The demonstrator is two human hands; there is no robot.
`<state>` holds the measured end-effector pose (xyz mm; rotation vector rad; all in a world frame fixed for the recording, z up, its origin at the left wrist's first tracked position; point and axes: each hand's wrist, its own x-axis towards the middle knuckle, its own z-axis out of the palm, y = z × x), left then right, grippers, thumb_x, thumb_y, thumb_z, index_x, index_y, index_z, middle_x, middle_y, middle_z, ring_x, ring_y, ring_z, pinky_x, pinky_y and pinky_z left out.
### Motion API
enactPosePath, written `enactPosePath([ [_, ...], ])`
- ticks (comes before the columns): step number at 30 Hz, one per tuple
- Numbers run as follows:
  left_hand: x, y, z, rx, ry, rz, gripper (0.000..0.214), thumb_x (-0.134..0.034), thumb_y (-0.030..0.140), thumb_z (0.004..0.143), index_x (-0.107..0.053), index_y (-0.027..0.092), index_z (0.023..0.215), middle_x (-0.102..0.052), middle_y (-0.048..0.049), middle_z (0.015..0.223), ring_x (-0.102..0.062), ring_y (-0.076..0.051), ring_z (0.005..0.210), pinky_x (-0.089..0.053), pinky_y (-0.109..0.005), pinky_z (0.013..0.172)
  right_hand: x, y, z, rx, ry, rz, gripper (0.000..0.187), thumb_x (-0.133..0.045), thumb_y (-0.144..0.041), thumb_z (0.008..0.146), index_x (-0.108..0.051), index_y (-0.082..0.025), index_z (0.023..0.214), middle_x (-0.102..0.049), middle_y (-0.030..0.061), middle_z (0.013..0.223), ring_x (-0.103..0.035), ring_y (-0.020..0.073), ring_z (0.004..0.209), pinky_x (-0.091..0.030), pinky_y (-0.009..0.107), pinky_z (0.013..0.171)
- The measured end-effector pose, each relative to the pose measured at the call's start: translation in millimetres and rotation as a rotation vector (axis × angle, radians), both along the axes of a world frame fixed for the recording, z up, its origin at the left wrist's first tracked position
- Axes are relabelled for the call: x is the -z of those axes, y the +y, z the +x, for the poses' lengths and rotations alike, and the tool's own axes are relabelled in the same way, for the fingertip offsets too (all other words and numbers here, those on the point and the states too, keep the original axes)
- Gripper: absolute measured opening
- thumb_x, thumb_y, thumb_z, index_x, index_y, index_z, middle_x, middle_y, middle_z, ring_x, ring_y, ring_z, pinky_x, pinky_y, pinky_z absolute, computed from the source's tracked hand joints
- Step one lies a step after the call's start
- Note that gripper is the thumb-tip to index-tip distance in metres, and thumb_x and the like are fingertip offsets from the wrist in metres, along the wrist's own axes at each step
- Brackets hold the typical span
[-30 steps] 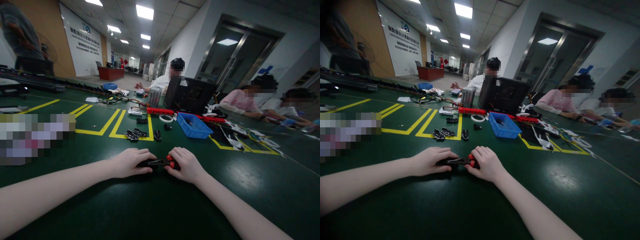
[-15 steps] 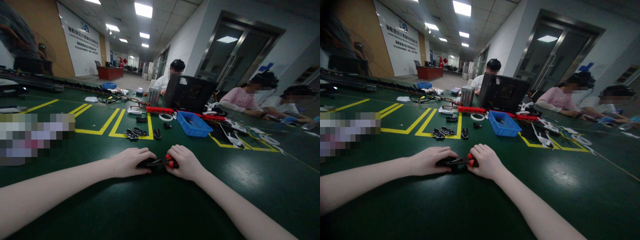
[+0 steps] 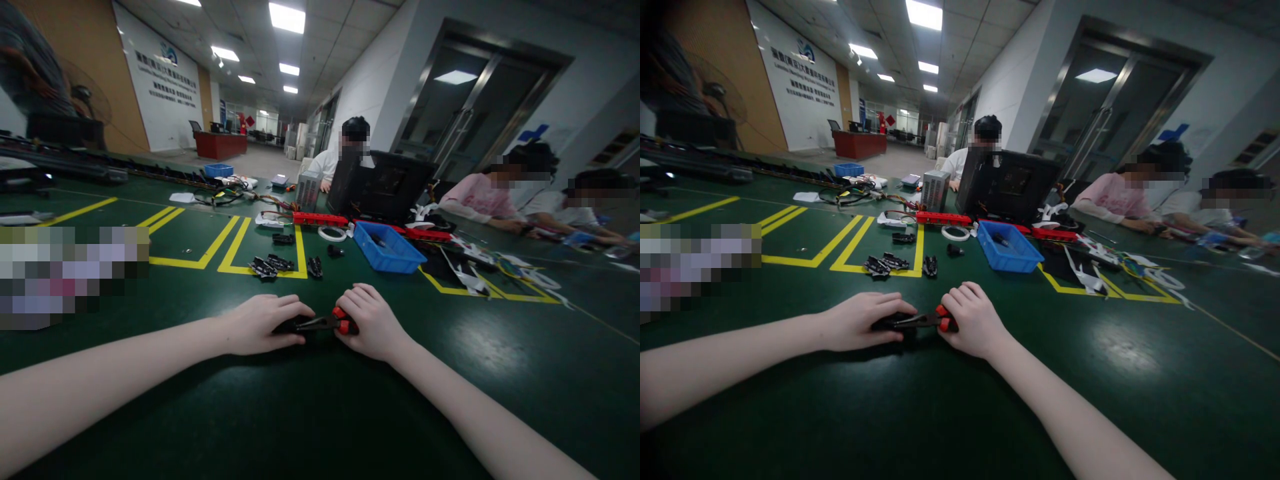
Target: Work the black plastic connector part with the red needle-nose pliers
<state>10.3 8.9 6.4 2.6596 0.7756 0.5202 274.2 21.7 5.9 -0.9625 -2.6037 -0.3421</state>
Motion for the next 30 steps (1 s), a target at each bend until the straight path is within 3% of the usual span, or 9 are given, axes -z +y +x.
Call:
enactPosePath([
  [8,-0.8,-0.2,0.4,0.003,-0.011,-0.042,0.037,-0.057,0.039,0.093,-0.051,0.023,0.126,-0.064,-0.006,0.109,-0.065,-0.022,0.091,-0.047,-0.032,0.076,-1.5,-0.9,-0.4,-0.017,0.038,-0.018,0.022,-0.063,-0.027,0.071,-0.056,-0.021,0.091,-0.064,0.0061,0.088,-0.058,0.0243,0.087,-0.039,0.046,0.097],
  [15,-1.9,-0.7,0.5,-0.002,-0.037,-0.069,0.036,-0.059,0.037,0.093,-0.053,0.023,0.125,-0.064,-0.0058,0.109,-0.065,-0.022,0.093,-0.048,-0.031,0.076,0.9,-2.7,1.4,-0.011,0.086,-0.02,0.028,-0.064,-0.024,0.073,-0.057,-0.018,0.099,-0.063,0.011,0.104,-0.059,0.0248,0.091,-0.047,0.038,0.08],
  [23,-0.5,-0.8,-0.1,0.006,-0.032,-0.054,0.036,-0.059,0.037,0.093,-0.053,0.023,0.125,-0.064,-0.0051,0.108,-0.065,-0.021,0.092,-0.047,-0.03,0.076,1.4,-2.2,1.0,-0.02,0.097,0.001,0.018,-0.062,-0.027,0.074,-0.059,-0.019,0.091,-0.063,0.009,0.092,-0.057,0.0252,0.089,-0.046,0.042,0.087],
  [30,-8.9,-6.8,0.6,-0.018,-0.036,-0.07,0.034,-0.057,0.035,0.094,-0.053,0.021,0.125,-0.066,-0.0065,0.11,-0.065,-0.022,0.094,-0.047,-0.031,0.079,0.7,-4.7,1.1,-0.017,0.072,-0.019,0.015,-0.06,-0.026,0.075,-0.058,-0.018,0.087,-0.061,0.0085,0.086,-0.055,0.0209,0.076,-0.045,0.034,0.067],
])
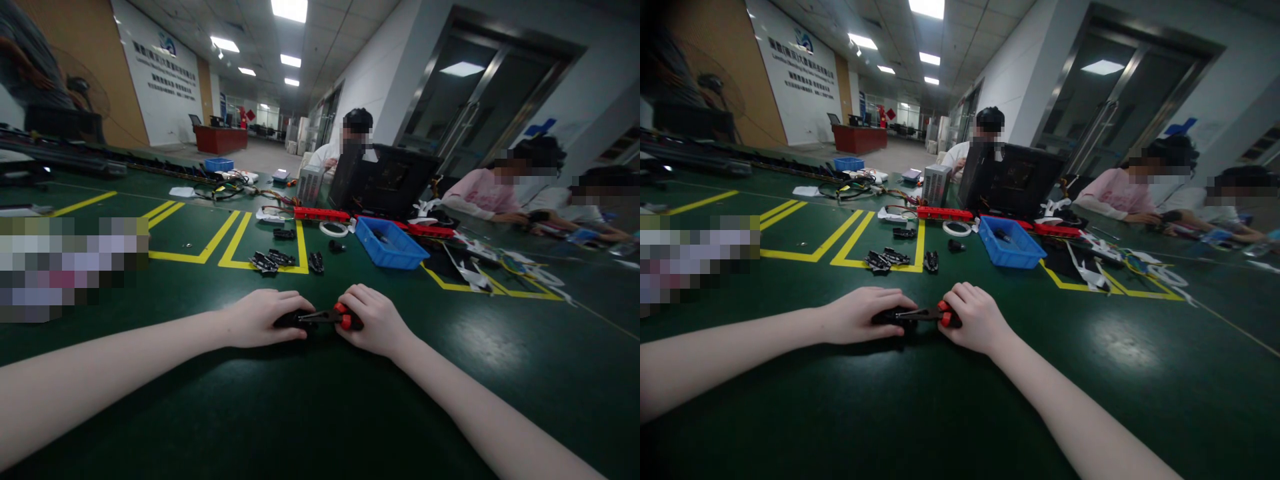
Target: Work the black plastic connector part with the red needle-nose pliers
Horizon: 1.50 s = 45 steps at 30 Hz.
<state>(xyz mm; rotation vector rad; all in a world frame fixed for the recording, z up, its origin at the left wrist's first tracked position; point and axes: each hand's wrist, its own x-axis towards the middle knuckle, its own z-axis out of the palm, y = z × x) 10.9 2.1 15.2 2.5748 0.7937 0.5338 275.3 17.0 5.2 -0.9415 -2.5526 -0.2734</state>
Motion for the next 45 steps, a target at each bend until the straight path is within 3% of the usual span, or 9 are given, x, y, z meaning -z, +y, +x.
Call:
enactPosePath([
  [9,0.1,1.8,0.2,0.022,0.003,-0.01,0.035,-0.057,0.037,0.094,-0.053,0.021,0.125,-0.067,-0.0075,0.113,-0.065,-0.024,0.098,-0.048,-0.033,0.083,0.9,0.9,0.5,-0.013,0.003,0.001,0.019,-0.06,-0.025,0.075,-0.057,-0.018,0.092,-0.061,0.0083,0.088,-0.056,0.0215,0.079,-0.045,0.034,0.069],
  [25,1.9,2.2,0.4,0.004,-0.012,-0.032,0.038,-0.064,0.027,0.088,-0.054,0.022,0.125,-0.066,-0.0065,0.112,-0.065,-0.023,0.098,-0.049,-0.032,0.083,0.4,1.4,0.1,-0.017,-0.031,-0.02,0.017,-0.061,-0.026,0.074,-0.055,-0.019,0.087,-0.06,0.0061,0.082,-0.054,0.0189,0.072,-0.043,0.031,0.063],
  [38,2.7,3.6,2.3,0.002,0.046,-0.035,0.033,-0.062,0.032,0.091,-0.055,0.022,0.122,-0.067,-0.0057,0.11,-0.065,-0.024,0.097,-0.048,-0.034,0.081,0.3,1.3,1.4,-0.024,0.032,0.028,0.022,-0.061,-0.026,0.075,-0.058,-0.018,0.094,-0.065,0.0107,0.096,-0.059,0.024,0.086,-0.047,0.036,0.076],
  [45,5.2,5.2,1.6,0.002,0.054,-0.034,0.032,-0.062,0.034,0.091,-0.056,0.022,0.12,-0.067,-0.0052,0.108,-0.065,-0.023,0.095,-0.047,-0.033,0.078,1.2,1.2,1.6,-0.017,0.038,0.047,0.021,-0.061,-0.026,0.074,-0.058,-0.017,0.092,-0.064,0.0101,0.092,-0.057,0.0223,0.08,-0.045,0.035,0.071],
])
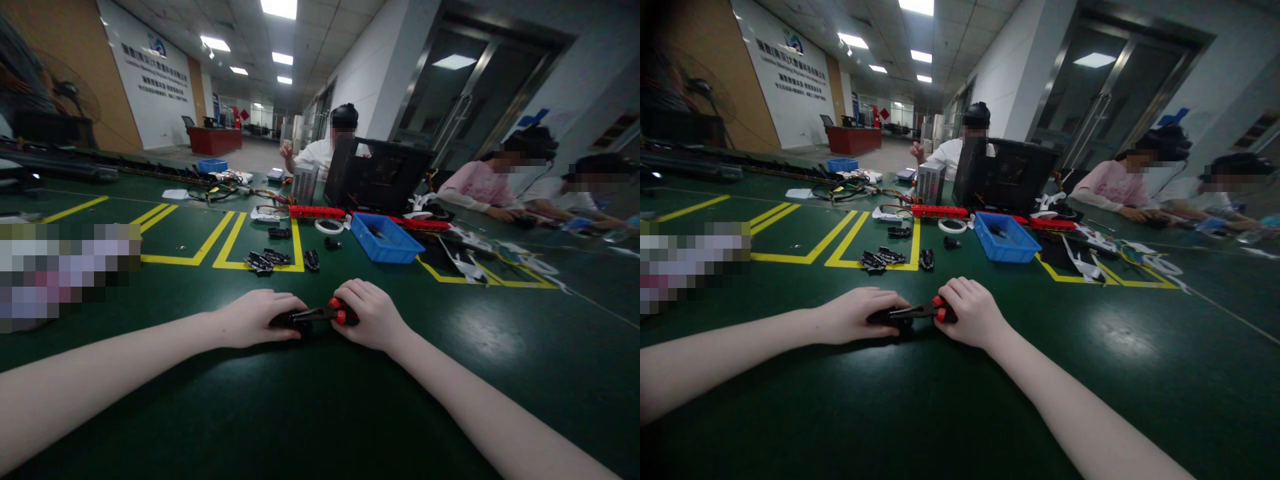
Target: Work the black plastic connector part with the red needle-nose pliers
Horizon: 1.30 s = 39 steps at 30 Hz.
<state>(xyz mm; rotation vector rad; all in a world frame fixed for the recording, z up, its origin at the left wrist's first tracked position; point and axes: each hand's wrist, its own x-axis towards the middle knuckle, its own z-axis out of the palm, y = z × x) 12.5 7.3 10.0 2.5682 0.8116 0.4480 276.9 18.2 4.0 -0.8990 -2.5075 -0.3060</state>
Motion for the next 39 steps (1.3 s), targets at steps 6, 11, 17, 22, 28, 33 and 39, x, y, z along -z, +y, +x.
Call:
enactPosePath([
  [6,-1.7,-2.1,-1.0,-0.01,-0.006,-0.029,0.034,-0.062,0.033,0.091,-0.055,0.022,0.122,-0.067,-0.0055,0.111,-0.064,-0.024,0.098,-0.048,-0.033,0.08,1.8,1.0,0.5,-0.003,-0.02,0.009,0.019,-0.06,-0.028,0.074,-0.058,-0.016,0.088,-0.062,0.0092,0.086,-0.054,0.021,0.076,-0.043,0.033,0.068],
  [11,-3.3,-3.6,-0.8,-0.007,-0.013,-0.023,0.035,-0.063,0.031,0.091,-0.054,0.022,0.124,-0.065,-0.0059,0.113,-0.064,-0.024,0.099,-0.048,-0.033,0.081,0.9,0.0,-0.1,-0.009,-0.029,0.007,0.017,-0.06,-0.028,0.075,-0.057,-0.017,0.088,-0.062,0.0079,0.084,-0.054,0.0201,0.074,-0.043,0.032,0.067],
  [17,-4.0,-2.7,0.3,-0.001,-0.015,-0.016,0.035,-0.064,0.03,0.091,-0.054,0.022,0.124,-0.065,-0.0053,0.111,-0.064,-0.023,0.098,-0.048,-0.033,0.081,0.8,0.1,0.2,-0.014,-0.009,0.018,0.02,-0.061,-0.028,0.074,-0.058,-0.017,0.09,-0.064,0.0091,0.089,-0.056,0.0211,0.077,-0.044,0.033,0.069],
  [22,-4.8,-4.0,0.1,0.001,-0.015,-0.019,0.035,-0.063,0.03,0.091,-0.054,0.022,0.123,-0.065,-0.0047,0.111,-0.064,-0.023,0.098,-0.048,-0.033,0.082,0.5,0.4,0.8,-0.031,0.017,0.034,0.022,-0.062,-0.026,0.075,-0.058,-0.017,0.094,-0.065,0.0101,0.094,-0.059,0.0228,0.083,-0.046,0.035,0.073],
  [28,-5.4,-5.0,-0.4,0.004,-0.027,-0.025,0.034,-0.061,0.032,0.092,-0.054,0.021,0.123,-0.065,-0.0054,0.111,-0.064,-0.023,0.099,-0.048,-0.033,0.082,0.2,0.5,0.5,-0.03,0.044,0.058,0.023,-0.062,-0.025,0.075,-0.058,-0.018,0.096,-0.065,0.0108,0.097,-0.06,0.0243,0.088,-0.048,0.038,0.078],
  [33,-4.9,-4.0,0.2,0.009,-0.04,-0.016,0.033,-0.061,0.032,0.092,-0.055,0.02,0.122,-0.065,-0.0059,0.111,-0.064,-0.023,0.098,-0.048,-0.033,0.082,1.2,0.9,0.6,-0.02,0.044,0.065,0.022,-0.062,-0.025,0.075,-0.058,-0.017,0.095,-0.065,0.0112,0.095,-0.06,0.0243,0.085,-0.048,0.038,0.075],
  [39,-4.0,-4.9,0.1,0.0,-0.047,-0.008,0.034,-0.059,0.033,0.093,-0.053,0.021,0.125,-0.066,-0.0063,0.112,-0.065,-0.022,0.098,-0.049,-0.032,0.082,0.3,0.0,0.4,-0.031,0.036,0.065,0.021,-0.062,-0.025,0.074,-0.059,-0.017,0.094,-0.065,0.0104,0.094,-0.06,0.0235,0.084,-0.047,0.036,0.074],
])
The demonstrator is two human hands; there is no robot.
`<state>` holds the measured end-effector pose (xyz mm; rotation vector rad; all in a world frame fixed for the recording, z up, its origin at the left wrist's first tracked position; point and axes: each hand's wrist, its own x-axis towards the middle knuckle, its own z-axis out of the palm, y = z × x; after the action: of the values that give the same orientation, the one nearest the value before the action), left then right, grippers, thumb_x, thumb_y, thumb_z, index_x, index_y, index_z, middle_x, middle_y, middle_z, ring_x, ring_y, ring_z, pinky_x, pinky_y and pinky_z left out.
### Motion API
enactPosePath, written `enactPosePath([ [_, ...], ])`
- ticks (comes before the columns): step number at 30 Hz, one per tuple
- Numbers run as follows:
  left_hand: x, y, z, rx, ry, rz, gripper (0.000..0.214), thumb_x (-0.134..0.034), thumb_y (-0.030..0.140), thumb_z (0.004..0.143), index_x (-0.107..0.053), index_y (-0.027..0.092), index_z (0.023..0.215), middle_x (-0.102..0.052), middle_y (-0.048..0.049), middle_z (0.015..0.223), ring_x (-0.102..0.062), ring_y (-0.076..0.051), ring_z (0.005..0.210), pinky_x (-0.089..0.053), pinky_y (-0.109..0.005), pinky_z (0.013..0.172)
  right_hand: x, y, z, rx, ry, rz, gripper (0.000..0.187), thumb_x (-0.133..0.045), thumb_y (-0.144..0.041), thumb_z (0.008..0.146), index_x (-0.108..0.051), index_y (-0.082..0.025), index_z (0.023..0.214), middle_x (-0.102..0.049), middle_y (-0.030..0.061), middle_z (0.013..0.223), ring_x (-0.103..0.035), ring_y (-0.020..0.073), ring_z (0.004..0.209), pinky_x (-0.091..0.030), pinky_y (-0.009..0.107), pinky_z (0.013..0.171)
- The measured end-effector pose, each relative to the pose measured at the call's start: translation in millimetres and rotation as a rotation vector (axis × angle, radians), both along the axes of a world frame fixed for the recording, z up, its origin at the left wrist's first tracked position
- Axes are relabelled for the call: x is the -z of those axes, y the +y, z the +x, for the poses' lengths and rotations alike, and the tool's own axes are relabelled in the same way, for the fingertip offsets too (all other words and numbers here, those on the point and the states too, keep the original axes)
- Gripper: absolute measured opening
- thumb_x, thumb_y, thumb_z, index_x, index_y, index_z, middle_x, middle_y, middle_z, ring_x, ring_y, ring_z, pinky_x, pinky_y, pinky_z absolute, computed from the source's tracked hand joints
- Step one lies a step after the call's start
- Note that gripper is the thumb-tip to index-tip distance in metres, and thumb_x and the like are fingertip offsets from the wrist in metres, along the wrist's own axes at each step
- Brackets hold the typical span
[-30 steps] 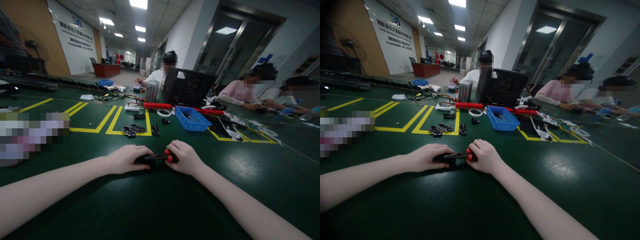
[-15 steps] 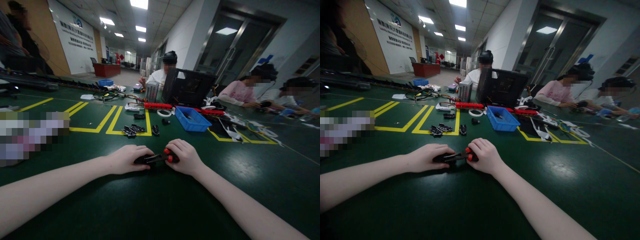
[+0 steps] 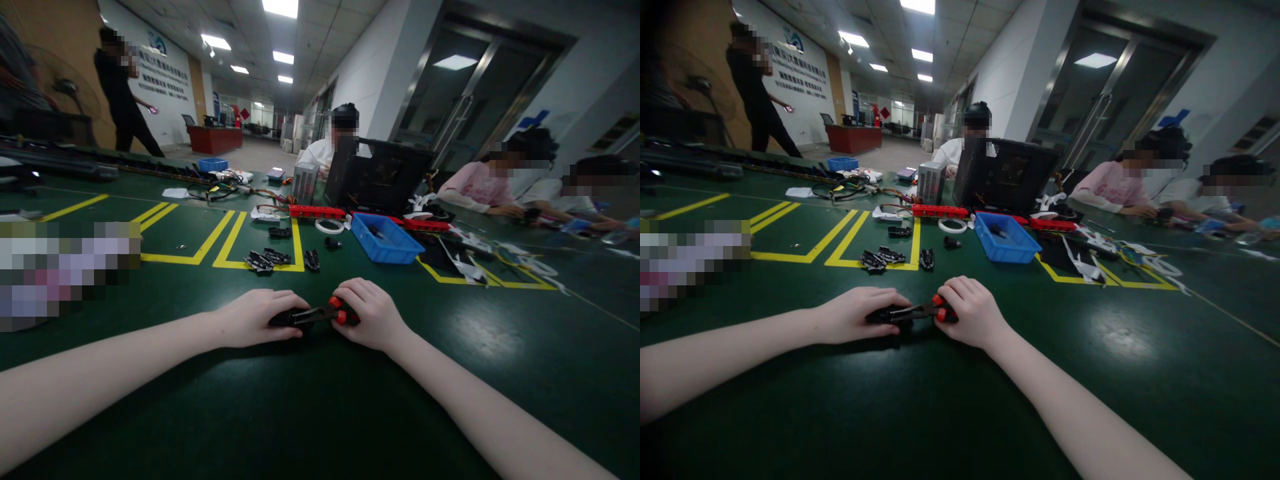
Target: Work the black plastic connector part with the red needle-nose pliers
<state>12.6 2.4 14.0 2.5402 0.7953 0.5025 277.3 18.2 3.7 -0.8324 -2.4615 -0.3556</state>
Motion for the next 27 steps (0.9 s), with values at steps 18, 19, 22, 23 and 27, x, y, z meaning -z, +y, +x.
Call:
enactPosePath([
  [18,-0.1,0.0,-0.5,-0.006,-0.003,0.001,0.036,-0.058,0.034,0.093,-0.052,0.022,0.127,-0.066,-0.0069,0.113,-0.065,-0.023,0.097,-0.048,-0.033,0.082,0.0,-0.4,-0.3,0.01,-0.047,-0.052,0.018,-0.06,-0.028,0.075,-0.059,-0.017,0.089,-0.063,0.0089,0.087,-0.056,0.0211,0.076,-0.044,0.034,0.069],
  [19,-0.1,0.1,-0.5,-0.004,-0.002,0.001,0.036,-0.058,0.034,0.093,-0.052,0.022,0.126,-0.066,-0.007,0.113,-0.065,-0.023,0.098,-0.048,-0.033,0.082,0.2,0.0,-0.3,0.01,-0.049,-0.051,0.018,-0.06,-0.028,0.075,-0.059,-0.017,0.089,-0.063,0.0089,0.086,-0.055,0.021,0.075,-0.044,0.034,0.069],
  [22,0.3,0.7,-0.7,0.004,0.0,-0.002,0.035,-0.059,0.035,0.093,-0.053,0.021,0.125,-0.066,-0.0074,0.115,-0.065,-0.023,0.099,-0.048,-0.033,0.083,0.6,0.7,-0.5,0.008,-0.054,-0.047,0.018,-0.061,-0.028,0.075,-0.059,-0.017,0.089,-0.063,0.0089,0.085,-0.055,0.0207,0.074,-0.043,0.033,0.068],
  [23,0.5,0.9,-0.7,0.006,0.003,-0.002,0.034,-0.059,0.035,0.093,-0.053,0.021,0.124,-0.066,-0.0074,0.114,-0.065,-0.023,0.099,-0.048,-0.033,0.083,0.6,0.8,-0.5,0.008,-0.055,-0.046,0.018,-0.061,-0.027,0.074,-0.059,-0.017,0.088,-0.063,0.0089,0.085,-0.055,0.0207,0.074,-0.043,0.033,0.067],
  [27,0.3,0.7,-0.8,0.005,0.021,-0.009,0.034,-0.059,0.036,0.093,-0.054,0.021,0.123,-0.067,-0.0066,0.112,-0.065,-0.024,0.098,-0.048,-0.034,0.083,0.3,0.2,-0.3,0.006,-0.058,-0.046,0.018,-0.06,-0.028,0.075,-0.059,-0.017,0.089,-0.062,0.0088,0.085,-0.055,0.0207,0.075,-0.043,0.033,0.068],
])
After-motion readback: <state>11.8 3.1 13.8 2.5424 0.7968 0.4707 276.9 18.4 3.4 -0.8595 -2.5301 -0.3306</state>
